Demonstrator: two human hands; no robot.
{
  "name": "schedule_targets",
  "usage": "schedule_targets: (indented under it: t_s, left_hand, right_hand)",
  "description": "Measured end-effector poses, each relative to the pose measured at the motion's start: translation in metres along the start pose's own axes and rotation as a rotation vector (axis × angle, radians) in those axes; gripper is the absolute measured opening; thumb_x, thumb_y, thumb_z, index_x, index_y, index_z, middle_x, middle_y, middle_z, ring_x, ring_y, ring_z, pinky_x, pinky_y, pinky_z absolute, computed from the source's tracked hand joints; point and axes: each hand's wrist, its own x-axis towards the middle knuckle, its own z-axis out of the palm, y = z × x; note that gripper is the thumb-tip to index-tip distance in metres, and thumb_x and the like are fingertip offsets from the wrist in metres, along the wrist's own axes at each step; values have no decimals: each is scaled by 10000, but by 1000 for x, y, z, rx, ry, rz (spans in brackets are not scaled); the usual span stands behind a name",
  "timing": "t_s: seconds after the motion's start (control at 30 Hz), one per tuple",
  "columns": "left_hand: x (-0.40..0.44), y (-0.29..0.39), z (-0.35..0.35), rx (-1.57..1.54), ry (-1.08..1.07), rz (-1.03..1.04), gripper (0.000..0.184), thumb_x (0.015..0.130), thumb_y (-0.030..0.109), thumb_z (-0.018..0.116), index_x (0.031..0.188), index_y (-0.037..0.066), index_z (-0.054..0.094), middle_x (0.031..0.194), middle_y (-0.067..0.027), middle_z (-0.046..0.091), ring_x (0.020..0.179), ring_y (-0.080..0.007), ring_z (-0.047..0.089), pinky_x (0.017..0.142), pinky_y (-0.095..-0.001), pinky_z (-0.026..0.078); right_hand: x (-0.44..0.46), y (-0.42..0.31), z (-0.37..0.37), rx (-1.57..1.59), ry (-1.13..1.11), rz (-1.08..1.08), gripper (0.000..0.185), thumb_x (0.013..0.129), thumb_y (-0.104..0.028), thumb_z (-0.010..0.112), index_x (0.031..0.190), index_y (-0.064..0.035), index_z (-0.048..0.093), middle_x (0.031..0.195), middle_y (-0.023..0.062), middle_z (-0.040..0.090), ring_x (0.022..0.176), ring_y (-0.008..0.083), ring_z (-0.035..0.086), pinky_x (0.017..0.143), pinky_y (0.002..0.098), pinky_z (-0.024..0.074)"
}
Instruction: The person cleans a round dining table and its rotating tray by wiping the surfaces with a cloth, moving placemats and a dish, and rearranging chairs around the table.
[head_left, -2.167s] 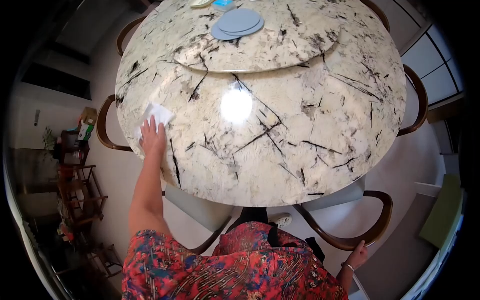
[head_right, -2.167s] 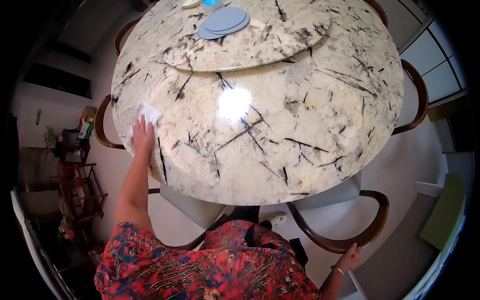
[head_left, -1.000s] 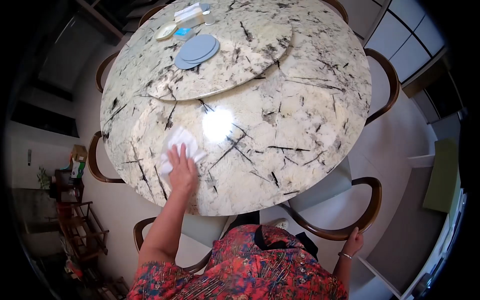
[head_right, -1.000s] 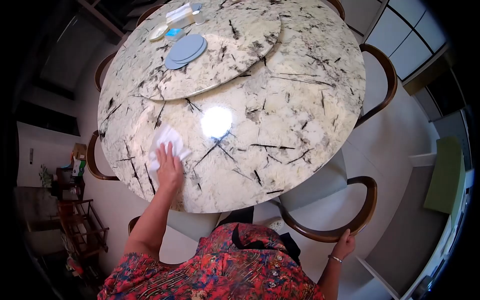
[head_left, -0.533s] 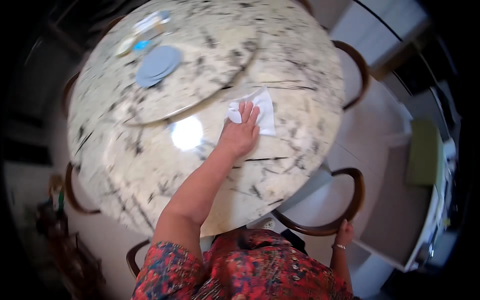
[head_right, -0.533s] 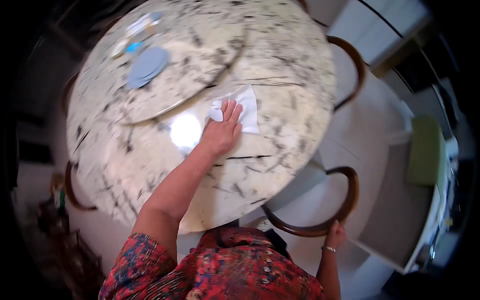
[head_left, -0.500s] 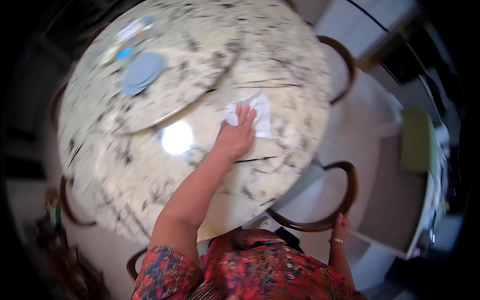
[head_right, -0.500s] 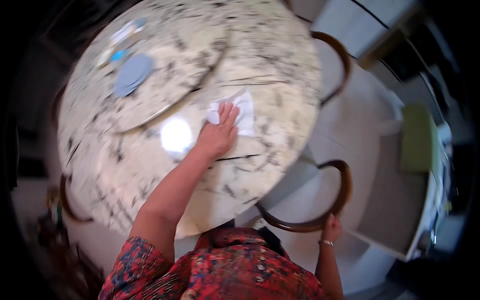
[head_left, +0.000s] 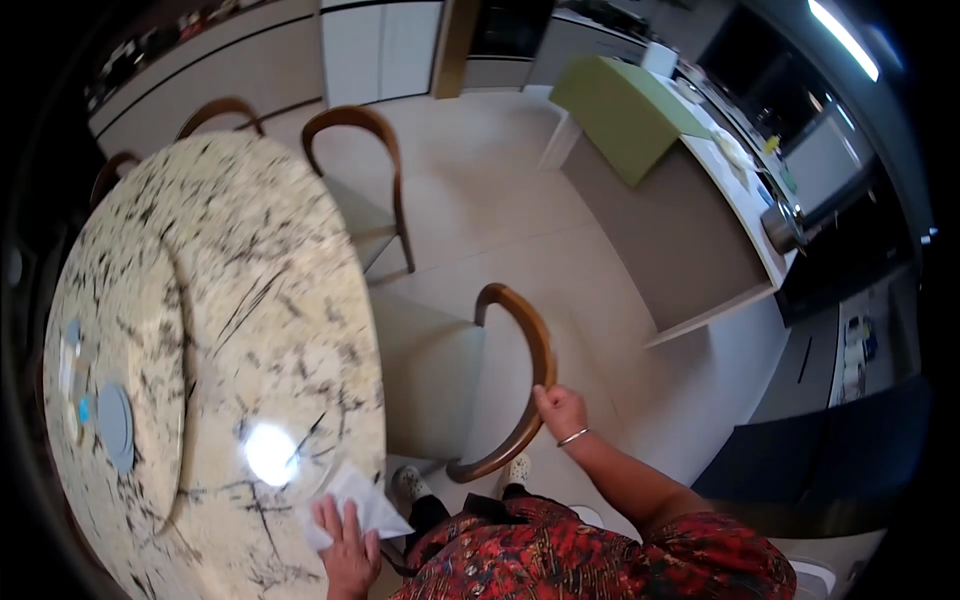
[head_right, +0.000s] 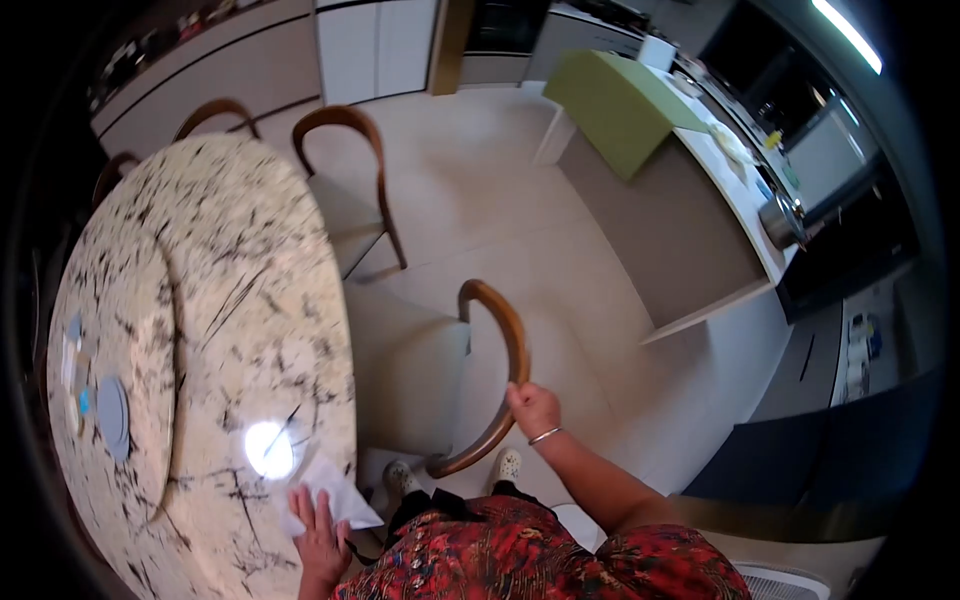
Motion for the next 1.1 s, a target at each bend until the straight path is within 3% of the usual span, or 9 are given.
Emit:
schedule_targets:
  t_s: [0.1, 0.17, 0.33, 0.43, 0.53, 0.7, 0.77, 0.87, 1.1]
  left_hand:
    - [8, 32, 9, 174, 89, -94, 580, 866, 217, 524, 1387, 8, 374, 1494, -275, 212, 1371, -500, 191, 1066, -516, 288]
    - [34, 40, 24, 195, 123, -136, 602, 858, 240, 554, 1386, 9, 379, 1475, -293, 237, 1354, -517, 211, 1065, -544, 271]
    - [111, 67, 41, 208, 274, -223, 630, 888, 333, 540, 1414, 38, 357, 1482, -293, 225, 1356, -502, 222, 1062, -561, 275]
    - [171, 88, 37, 265, 258, -362, 634, 909, 374, 504, 1440, 85, 315, 1488, -266, 234, 1366, -476, 222, 1060, -549, 286]
    - [213, 101, 34, 290, 260, -447, 637, 920, 382, 486, 1454, 99, 285, 1491, -256, 232, 1367, -472, 218, 1066, -547, 279]
    - [246, 102, 34, 345, 241, -494, 641, 932, 389, 466, 1463, 99, 253, 1496, -252, 199, 1364, -475, 216, 1058, -557, 293]
    - [261, 106, 32, 321, 257, -507, 642, 931, 389, 469, 1461, 97, 255, 1492, -257, 204, 1361, -480, 219, 1043, -560, 312]
    - [288, 100, 36, 302, 313, -514, 640, 927, 381, 477, 1456, 91, 262, 1482, -272, 211, 1347, -497, 235, 1004, -563, 360]
    - [378, 96, 30, 351, 367, -598, 606, 937, 337, 461, 1460, 107, 256, 1472, -264, 241, 1347, -496, 233, 1051, -509, 335]
  right_hand:
    - [6, 1, -16, 89, -56, -29, 457, 829, -318, 690, 551, -12, 495, 504, 148, 473, 435, 223, 431, 461, 367, 386]
    - [10, 5, -22, 61, -247, -58, 413, 830, -332, 666, 585, -26, 536, 558, 168, 535, 492, 319, 522, 491, 391, 418]
    - [13, 63, -50, 175, -413, -250, 408, 838, -301, 658, 592, -14, 504, 558, 176, 481, 472, 311, 468, 469, 403, 375]
    - [8, 123, -97, 84, -347, -155, 422, 820, -266, 679, 561, -2, 475, 514, 146, 456, 437, 248, 398, 450, 377, 347]
    - [-5, 222, -137, 108, -235, -31, 471, 813, -226, 697, 540, -16, 376, 481, 81, 319, 466, 119, 333, 435, 361, 290]
    - [-23, 303, -197, -46, -91, 193, 488, 834, -164, 680, 513, -35, 336, 476, 26, 302, 491, 101, 273, 426, 335, 254]
    - [-25, 315, -203, 55, -4, 259, 522, 834, -172, 691, 512, -57, 297, 480, -7, 273, 493, 89, 259, 424, 335, 233]
    - [-5, 315, -199, 102, -61, 246, 527, 834, -168, 695, 512, -61, 293, 480, -23, 270, 495, 81, 253, 420, 333, 222]
    - [120, 242, -179, 21, -187, -23, 487, 845, -156, 677, 515, -32, 342, 491, 14, 293, 498, 80, 289, 428, 320, 250]
